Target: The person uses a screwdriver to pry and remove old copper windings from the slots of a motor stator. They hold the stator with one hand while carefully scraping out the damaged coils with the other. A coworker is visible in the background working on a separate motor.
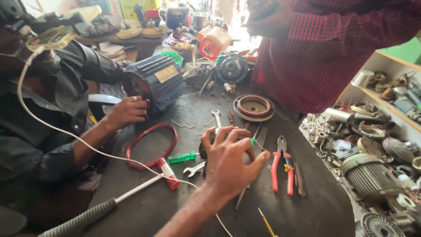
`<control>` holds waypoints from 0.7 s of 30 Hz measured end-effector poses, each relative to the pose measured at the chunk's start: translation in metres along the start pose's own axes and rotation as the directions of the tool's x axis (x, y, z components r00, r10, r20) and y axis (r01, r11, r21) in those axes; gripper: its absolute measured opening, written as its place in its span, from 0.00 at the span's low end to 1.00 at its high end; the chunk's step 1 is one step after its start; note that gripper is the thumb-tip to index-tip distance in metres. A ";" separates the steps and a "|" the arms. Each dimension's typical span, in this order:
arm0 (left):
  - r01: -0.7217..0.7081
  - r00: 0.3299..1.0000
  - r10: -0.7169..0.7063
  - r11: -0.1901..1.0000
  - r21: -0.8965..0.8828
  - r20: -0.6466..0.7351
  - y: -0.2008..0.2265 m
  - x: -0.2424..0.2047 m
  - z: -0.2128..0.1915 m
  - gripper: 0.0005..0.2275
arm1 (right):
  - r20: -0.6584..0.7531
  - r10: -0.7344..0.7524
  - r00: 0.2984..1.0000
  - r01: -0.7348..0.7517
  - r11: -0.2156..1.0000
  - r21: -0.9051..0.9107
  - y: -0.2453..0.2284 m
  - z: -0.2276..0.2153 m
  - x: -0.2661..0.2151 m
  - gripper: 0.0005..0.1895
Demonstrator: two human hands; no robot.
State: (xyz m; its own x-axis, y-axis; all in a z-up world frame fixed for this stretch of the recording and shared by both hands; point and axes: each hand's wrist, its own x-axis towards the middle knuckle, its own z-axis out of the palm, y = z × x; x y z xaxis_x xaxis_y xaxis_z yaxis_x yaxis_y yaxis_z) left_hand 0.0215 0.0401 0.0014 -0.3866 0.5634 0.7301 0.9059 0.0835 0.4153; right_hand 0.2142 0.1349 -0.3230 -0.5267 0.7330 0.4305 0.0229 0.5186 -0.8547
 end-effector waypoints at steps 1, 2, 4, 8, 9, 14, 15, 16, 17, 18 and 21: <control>0.000 0.999 0.003 0.998 -0.064 0.035 -0.007 0.003 -0.005 0.15 | -0.002 -0.011 1.000 0.011 1.000 0.003 0.000 0.001 0.006 0.22; 0.004 0.997 0.005 0.992 -0.128 0.073 -0.013 0.004 -0.011 0.17 | -0.004 -0.018 1.000 0.018 1.000 0.006 0.000 0.002 0.007 0.23; -0.072 0.982 0.113 0.964 -0.255 0.153 -0.032 0.012 -0.024 0.18 | -0.011 -0.026 1.000 0.026 1.000 0.014 0.003 0.003 0.008 0.23; -0.050 0.900 0.238 0.889 -0.456 0.365 -0.058 0.025 -0.046 0.13 | -0.034 -0.046 0.998 0.047 0.998 0.037 0.011 0.002 0.003 0.24; -0.063 0.929 0.209 0.903 -0.425 0.307 -0.058 0.024 -0.049 0.14 | -0.037 -0.048 0.998 0.050 0.998 0.046 0.011 0.002 0.000 0.24; 0.162 0.986 -0.151 0.973 -0.165 0.074 -0.032 -0.006 -0.041 0.29 | -0.152 -0.033 0.988 0.056 0.987 0.149 -0.021 -0.018 -0.029 0.24; 0.200 0.979 -0.189 0.965 -0.171 0.077 -0.028 -0.009 -0.040 0.29 | -0.182 -0.035 0.983 0.066 0.983 0.171 -0.037 -0.021 -0.030 0.25; 0.239 0.970 -0.229 0.955 -0.177 0.075 -0.026 -0.010 -0.039 0.29 | -0.166 0.057 0.984 -0.018 0.974 0.224 -0.055 -0.027 -0.028 0.25; 0.278 0.960 -0.269 0.943 -0.183 0.073 -0.026 -0.011 -0.038 0.30 | -0.152 0.158 0.976 -0.110 0.953 0.281 -0.077 -0.030 -0.027 0.25; 0.242 0.969 -0.225 0.948 -0.205 0.105 -0.028 -0.009 -0.038 0.29 | -0.114 0.279 0.953 -0.224 0.909 0.352 -0.100 -0.033 -0.022 0.27; 0.131 0.974 -0.058 0.932 -0.337 0.218 -0.046 0.000 -0.048 0.27 | -0.187 0.004 0.982 0.000 1.000 0.019 -0.170 -0.033 0.000 0.14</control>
State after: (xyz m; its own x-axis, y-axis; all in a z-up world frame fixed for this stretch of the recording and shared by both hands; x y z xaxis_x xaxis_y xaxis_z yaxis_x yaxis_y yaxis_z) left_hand -0.0285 -0.0032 0.0086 -0.3915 0.7235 0.5686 0.7357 -0.1251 0.6657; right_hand 0.2386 0.0613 -0.1679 -0.3586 0.8042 0.4740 0.0065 0.5100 -0.8602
